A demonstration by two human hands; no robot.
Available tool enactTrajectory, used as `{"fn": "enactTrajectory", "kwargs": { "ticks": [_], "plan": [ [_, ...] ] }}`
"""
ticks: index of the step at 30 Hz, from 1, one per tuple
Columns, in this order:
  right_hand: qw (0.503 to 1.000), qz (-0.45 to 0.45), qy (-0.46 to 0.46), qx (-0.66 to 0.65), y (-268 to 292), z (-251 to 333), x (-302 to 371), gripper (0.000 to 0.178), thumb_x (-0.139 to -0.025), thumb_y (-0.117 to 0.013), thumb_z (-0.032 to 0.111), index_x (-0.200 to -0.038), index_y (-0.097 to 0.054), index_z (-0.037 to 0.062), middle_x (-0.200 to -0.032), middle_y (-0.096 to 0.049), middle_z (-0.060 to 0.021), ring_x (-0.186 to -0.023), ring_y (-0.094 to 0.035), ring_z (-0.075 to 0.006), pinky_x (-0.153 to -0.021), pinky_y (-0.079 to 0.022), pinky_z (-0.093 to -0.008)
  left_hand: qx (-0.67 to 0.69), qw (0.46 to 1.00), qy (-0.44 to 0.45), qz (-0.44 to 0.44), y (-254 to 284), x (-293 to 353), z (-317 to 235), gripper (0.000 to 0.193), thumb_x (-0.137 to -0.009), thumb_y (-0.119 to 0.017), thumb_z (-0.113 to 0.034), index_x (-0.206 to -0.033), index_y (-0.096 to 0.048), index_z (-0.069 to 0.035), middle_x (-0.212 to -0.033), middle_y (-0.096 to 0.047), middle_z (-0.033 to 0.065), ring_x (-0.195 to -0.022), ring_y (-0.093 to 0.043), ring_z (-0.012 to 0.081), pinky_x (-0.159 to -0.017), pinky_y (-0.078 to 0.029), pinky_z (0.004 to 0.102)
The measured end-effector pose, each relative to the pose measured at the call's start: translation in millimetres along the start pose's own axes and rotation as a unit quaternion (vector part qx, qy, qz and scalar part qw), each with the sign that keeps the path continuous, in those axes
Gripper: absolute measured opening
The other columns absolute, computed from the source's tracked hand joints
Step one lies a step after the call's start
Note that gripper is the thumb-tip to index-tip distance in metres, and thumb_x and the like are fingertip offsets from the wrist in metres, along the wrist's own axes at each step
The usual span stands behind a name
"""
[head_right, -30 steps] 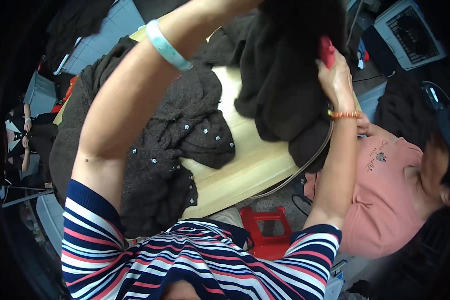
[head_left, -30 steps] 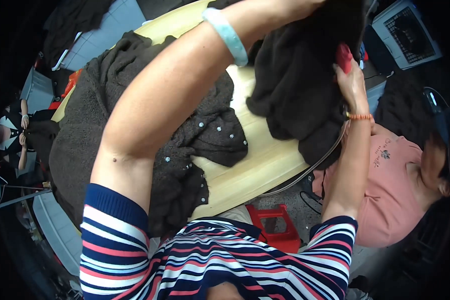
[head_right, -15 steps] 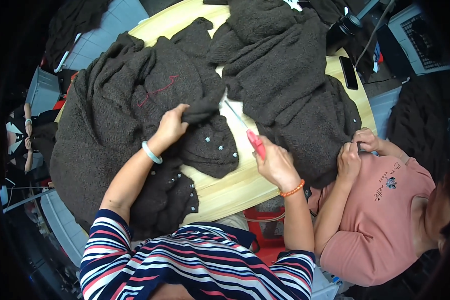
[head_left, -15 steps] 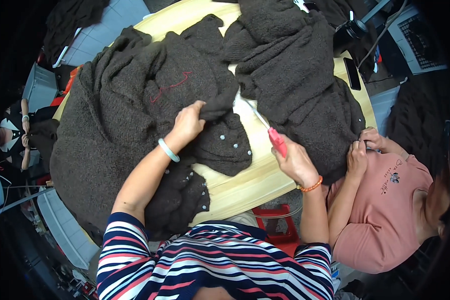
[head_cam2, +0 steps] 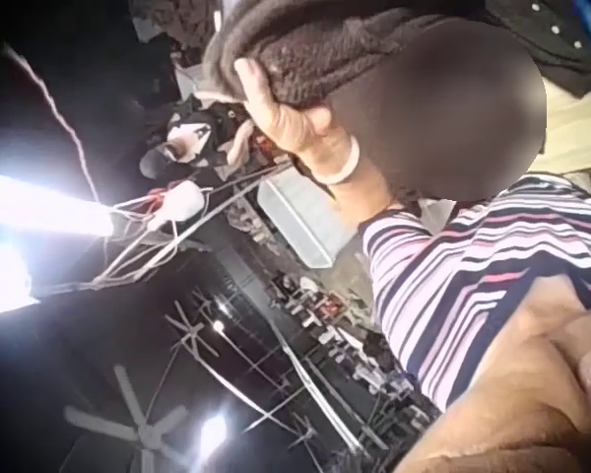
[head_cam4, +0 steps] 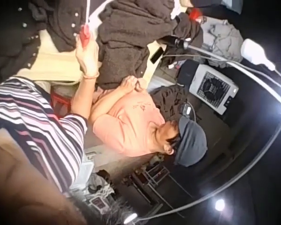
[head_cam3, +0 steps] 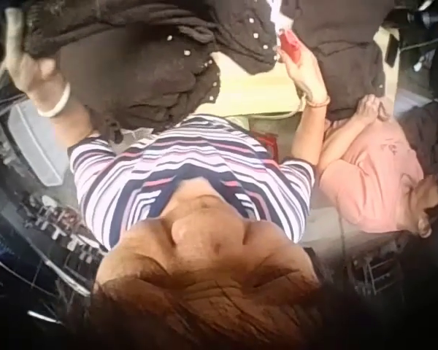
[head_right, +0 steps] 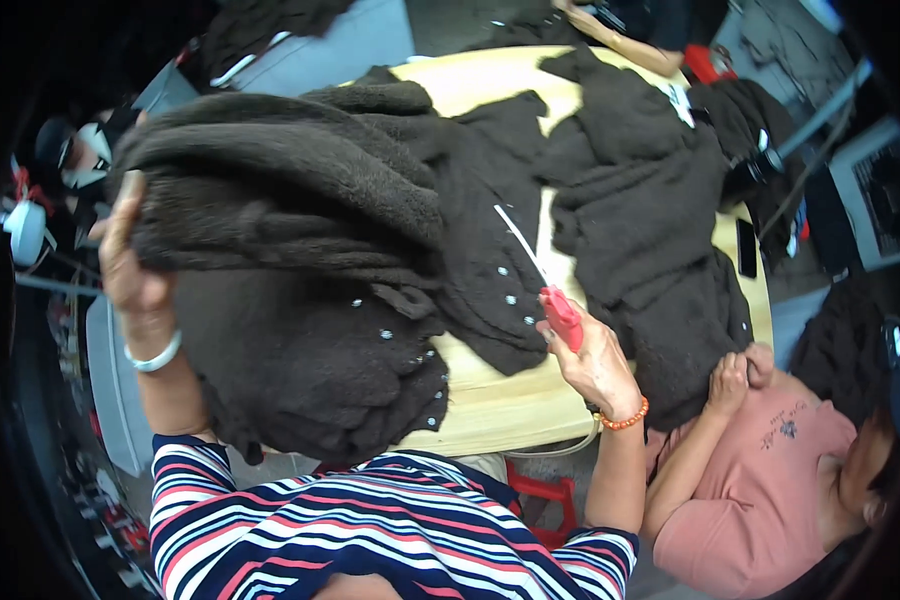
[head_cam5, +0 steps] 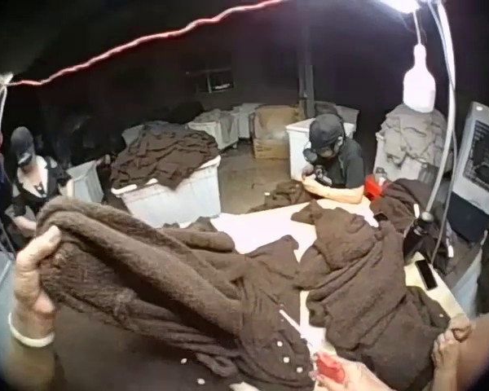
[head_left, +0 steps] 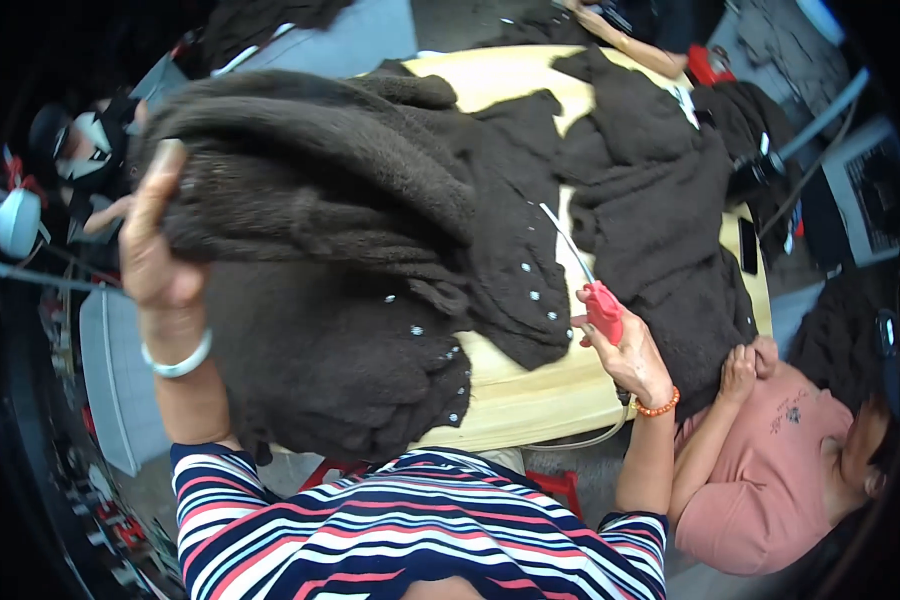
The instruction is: Trimming loose threads from fabric pieces using scissors.
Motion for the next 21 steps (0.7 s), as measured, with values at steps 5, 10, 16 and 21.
{"fn": "enactTrajectory", "kwargs": {
  "ticks": [5,10,16,21],
  "plan": [
    [0.996,0.045,0.032,-0.069,-35.9,60.2,-15.9,0.042,-0.092,-0.055,0.000,-0.134,-0.049,-0.0027,-0.123,-0.060,-0.0123,-0.089,-0.065,-0.0149,-0.076,-0.056,-0.0300,-0.150,0.974,-0.144,-0.092,62.4,79.9,-127.9,0.042,-0.098,-0.049,-0.018,-0.132,-0.049,0.006,-0.124,-0.061,0.0217,-0.113,-0.062,0.0295,-0.097,-0.054,0.0401],
    [0.996,0.060,0.067,-0.028,-78.0,106.4,-30.3,0.044,-0.092,-0.056,0.001,-0.136,-0.050,-0.0003,-0.119,-0.063,-0.0103,-0.085,-0.063,-0.0121,-0.075,-0.055,-0.0284,-0.460,0.875,0.023,-0.147,174.9,163.6,-49.5,0.032,-0.088,-0.064,-0.006,-0.118,-0.059,0.005,-0.112,-0.065,0.0088,-0.103,-0.059,0.0143,-0.091,-0.047,0.0289],
    [0.990,0.068,0.126,0.018,-122.9,155.7,-43.1,0.044,-0.091,-0.056,-0.003,-0.134,-0.050,0.0023,-0.124,-0.059,-0.0101,-0.096,-0.061,-0.0132,-0.080,-0.056,-0.0295,-0.091,0.979,0.139,-0.119,199.2,233.2,59.8,0.043,-0.089,-0.069,-0.009,-0.127,-0.055,0.006,-0.112,-0.065,0.0046,-0.101,-0.060,0.0119,-0.092,-0.048,0.0276],
    [0.951,0.075,0.278,0.113,-158.7,211.9,-43.7,0.054,-0.089,-0.052,-0.007,-0.141,-0.041,0.0034,-0.132,-0.051,-0.0094,-0.099,-0.057,-0.0152,-0.078,-0.055,-0.0280,-0.228,0.965,0.116,-0.063,184.0,225.0,57.1,0.051,-0.089,-0.071,-0.018,-0.127,-0.050,0.008,-0.117,-0.063,0.0086,-0.107,-0.058,0.0147,-0.093,-0.048,0.0303]
  ]
}}
Point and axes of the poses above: each hand's wrist, its own x-axis away from the middle knuckle, its own y-axis out of the back of the hand, z = x × y, the point moved 10 cm from there along -x, towards the middle knuckle
